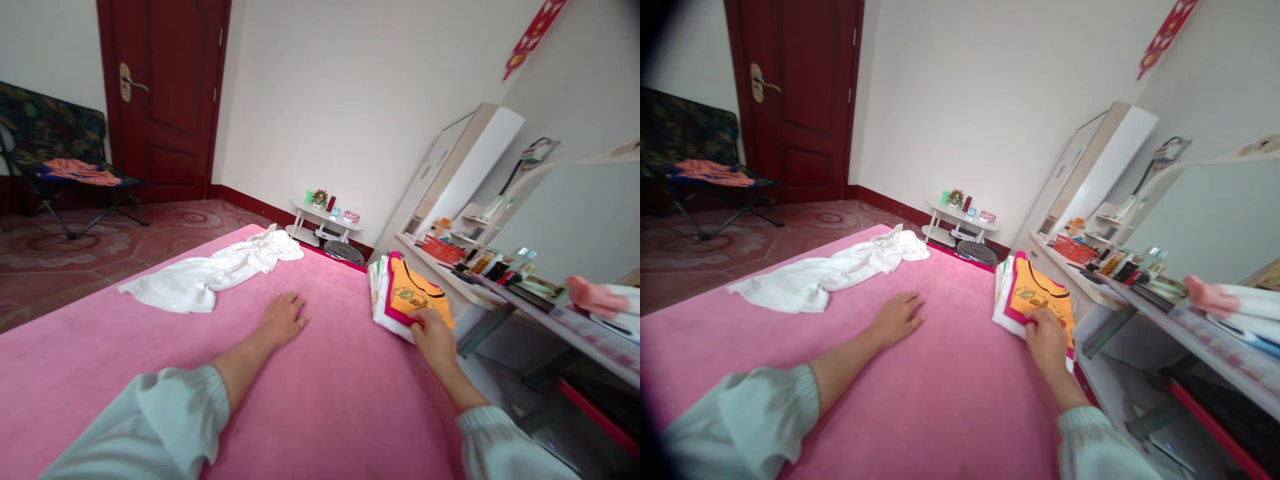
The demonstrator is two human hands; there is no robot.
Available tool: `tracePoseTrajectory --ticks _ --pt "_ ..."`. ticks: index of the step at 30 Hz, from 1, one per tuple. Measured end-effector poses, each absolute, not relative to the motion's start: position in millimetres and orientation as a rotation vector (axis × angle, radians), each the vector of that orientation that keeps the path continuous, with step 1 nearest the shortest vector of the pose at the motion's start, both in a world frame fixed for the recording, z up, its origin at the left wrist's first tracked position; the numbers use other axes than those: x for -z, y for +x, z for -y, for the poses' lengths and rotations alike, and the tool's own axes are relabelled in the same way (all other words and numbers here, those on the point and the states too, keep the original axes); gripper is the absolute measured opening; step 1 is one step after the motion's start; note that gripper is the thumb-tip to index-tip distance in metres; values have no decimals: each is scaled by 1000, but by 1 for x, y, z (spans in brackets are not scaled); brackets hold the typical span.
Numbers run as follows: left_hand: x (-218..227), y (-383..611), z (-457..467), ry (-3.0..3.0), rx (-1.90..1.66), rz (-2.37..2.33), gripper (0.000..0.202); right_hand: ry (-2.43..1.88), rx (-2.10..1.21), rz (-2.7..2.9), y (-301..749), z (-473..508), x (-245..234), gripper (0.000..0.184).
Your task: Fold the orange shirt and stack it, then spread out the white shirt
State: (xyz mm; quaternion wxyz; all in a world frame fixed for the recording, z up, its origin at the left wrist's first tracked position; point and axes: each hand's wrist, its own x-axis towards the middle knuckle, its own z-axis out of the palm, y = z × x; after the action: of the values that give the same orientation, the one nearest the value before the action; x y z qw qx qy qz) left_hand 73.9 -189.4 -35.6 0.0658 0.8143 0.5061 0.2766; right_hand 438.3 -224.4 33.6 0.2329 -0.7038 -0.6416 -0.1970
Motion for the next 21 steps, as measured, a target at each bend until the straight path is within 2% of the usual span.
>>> tracePoseTrajectory --ticks 6,8,15,18,21 --pt "23 68 204 2525 -847 -1538 47 -1521 -368 1759 287 221 9 25" --pt "21 65 208 2538 -833 -1534 45 -1427 -576 1703 247 224 21 24" --pt "15 41 218 2609 -806 -1506 39 -1317 -584 1709 218 231 44 24" --pt "11 21 207 2424 -830 -1835 37 -1232 -679 1705 228 230 47 24" --pt "11 -8 189 2143 -884 -2222 49 -1196 -732 1688 231 232 46 24"
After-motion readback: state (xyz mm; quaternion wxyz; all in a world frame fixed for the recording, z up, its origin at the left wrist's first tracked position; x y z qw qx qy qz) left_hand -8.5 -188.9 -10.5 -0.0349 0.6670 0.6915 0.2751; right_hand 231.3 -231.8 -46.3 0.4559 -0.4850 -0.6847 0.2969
